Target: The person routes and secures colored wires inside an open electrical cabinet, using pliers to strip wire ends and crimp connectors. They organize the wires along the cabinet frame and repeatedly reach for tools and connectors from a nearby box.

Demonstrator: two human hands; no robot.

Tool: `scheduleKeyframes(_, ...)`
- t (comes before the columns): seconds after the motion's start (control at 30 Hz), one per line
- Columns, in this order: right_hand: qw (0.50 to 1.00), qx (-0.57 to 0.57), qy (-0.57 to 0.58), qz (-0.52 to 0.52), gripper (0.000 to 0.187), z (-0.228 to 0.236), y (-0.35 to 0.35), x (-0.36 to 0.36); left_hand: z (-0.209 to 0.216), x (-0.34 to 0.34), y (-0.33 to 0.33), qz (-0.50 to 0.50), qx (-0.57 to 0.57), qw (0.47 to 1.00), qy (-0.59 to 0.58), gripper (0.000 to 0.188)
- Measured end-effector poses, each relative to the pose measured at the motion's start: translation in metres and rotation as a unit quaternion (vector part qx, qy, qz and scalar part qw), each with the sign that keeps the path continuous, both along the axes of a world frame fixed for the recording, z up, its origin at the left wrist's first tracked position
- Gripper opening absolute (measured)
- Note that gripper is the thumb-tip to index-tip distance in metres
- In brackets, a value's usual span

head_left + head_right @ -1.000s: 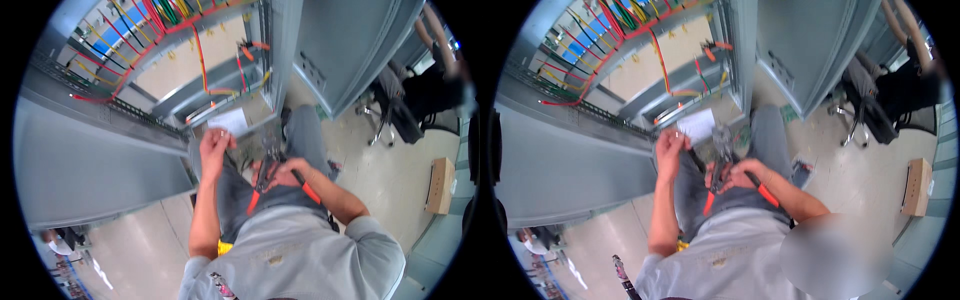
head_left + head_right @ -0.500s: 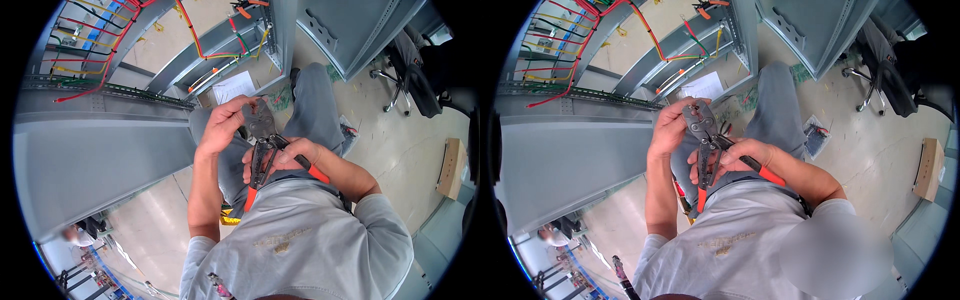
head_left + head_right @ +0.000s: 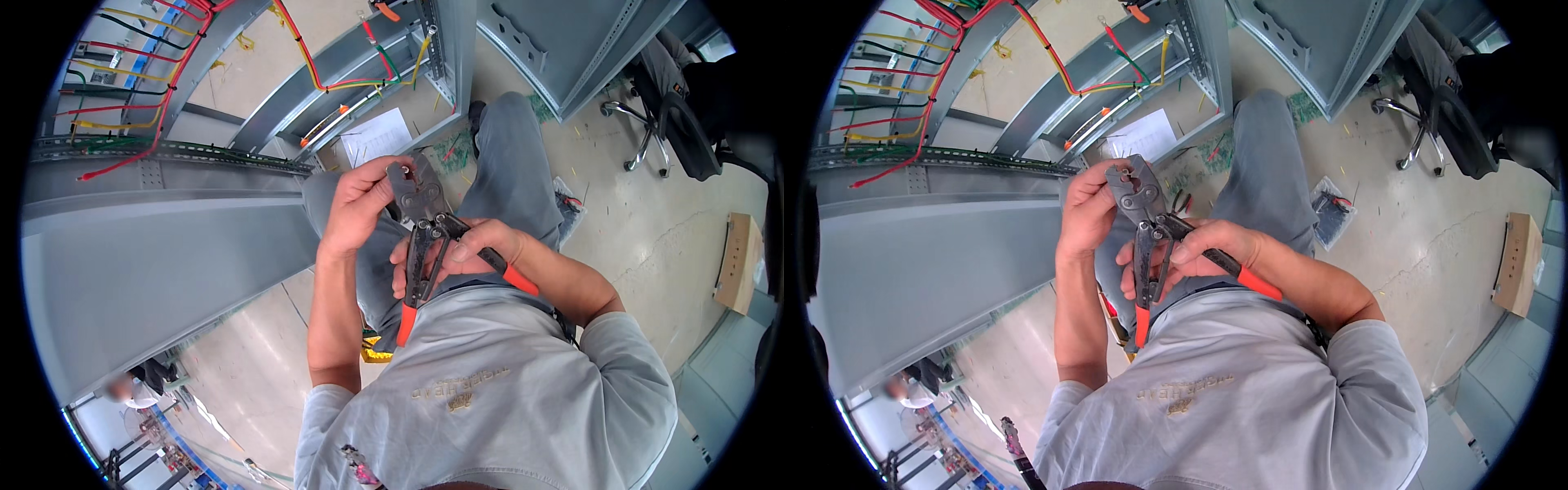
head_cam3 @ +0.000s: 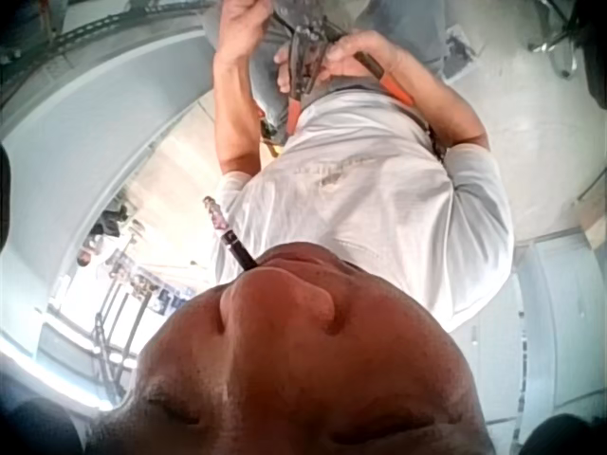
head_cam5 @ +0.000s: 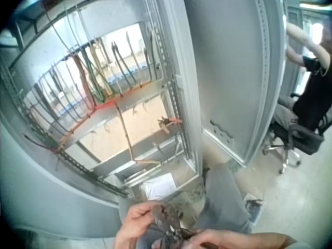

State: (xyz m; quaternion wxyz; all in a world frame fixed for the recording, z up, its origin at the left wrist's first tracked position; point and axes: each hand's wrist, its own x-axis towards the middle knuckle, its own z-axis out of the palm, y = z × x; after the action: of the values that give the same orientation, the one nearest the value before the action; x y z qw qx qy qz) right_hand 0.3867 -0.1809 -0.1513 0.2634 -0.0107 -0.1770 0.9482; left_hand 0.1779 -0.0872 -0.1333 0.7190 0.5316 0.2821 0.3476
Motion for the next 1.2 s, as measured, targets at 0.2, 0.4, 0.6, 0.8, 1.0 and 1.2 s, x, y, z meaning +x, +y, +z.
scheduleKeyframes(0.2, 1.0, 0.001, 0.001, -0.014, 0.076, 0.003, -0.003, -0.001, -0.002, 0.001, -0.003, -0.007, -0.069, 0.995, -0.072, 0.037)
scheduleKeyframes(0.4, 1.0, 0.008, 0.016, -0.025, 0.075, 0.003, -0.004, -0.005, -0.013, 0.017, -0.019, 0.035, -0.132, 0.972, -0.19, 0.035)
scheduleKeyframes(0.6, 0.998, 0.028, 0.032, -0.05, 0.074, 0.001, -0.005, -0.007, -0.02, 0.03, -0.026, 0.053, -0.187, 0.939, -0.284, 0.034)
scheduleKeyframes(0.8, 0.998, 0.012, 0.032, -0.043, 0.073, 0.002, -0.004, -0.008, -0.013, 0.027, -0.015, 0.02, -0.163, 0.951, -0.26, 0.031)
scheduleKeyframes(1.0, 0.998, 0.023, 0.022, -0.045, 0.072, 0.004, -0.003, -0.008, -0.012, 0.028, -0.006, -0.003, -0.152, 0.957, -0.246, 0.026)
scheduleKeyframes(1.2, 0.999, 0.02, 0.028, -0.037, 0.073, 0.009, -0.002, -0.007, -0.019, 0.03, -0.001, -0.023, -0.152, 0.956, -0.249, 0.024)
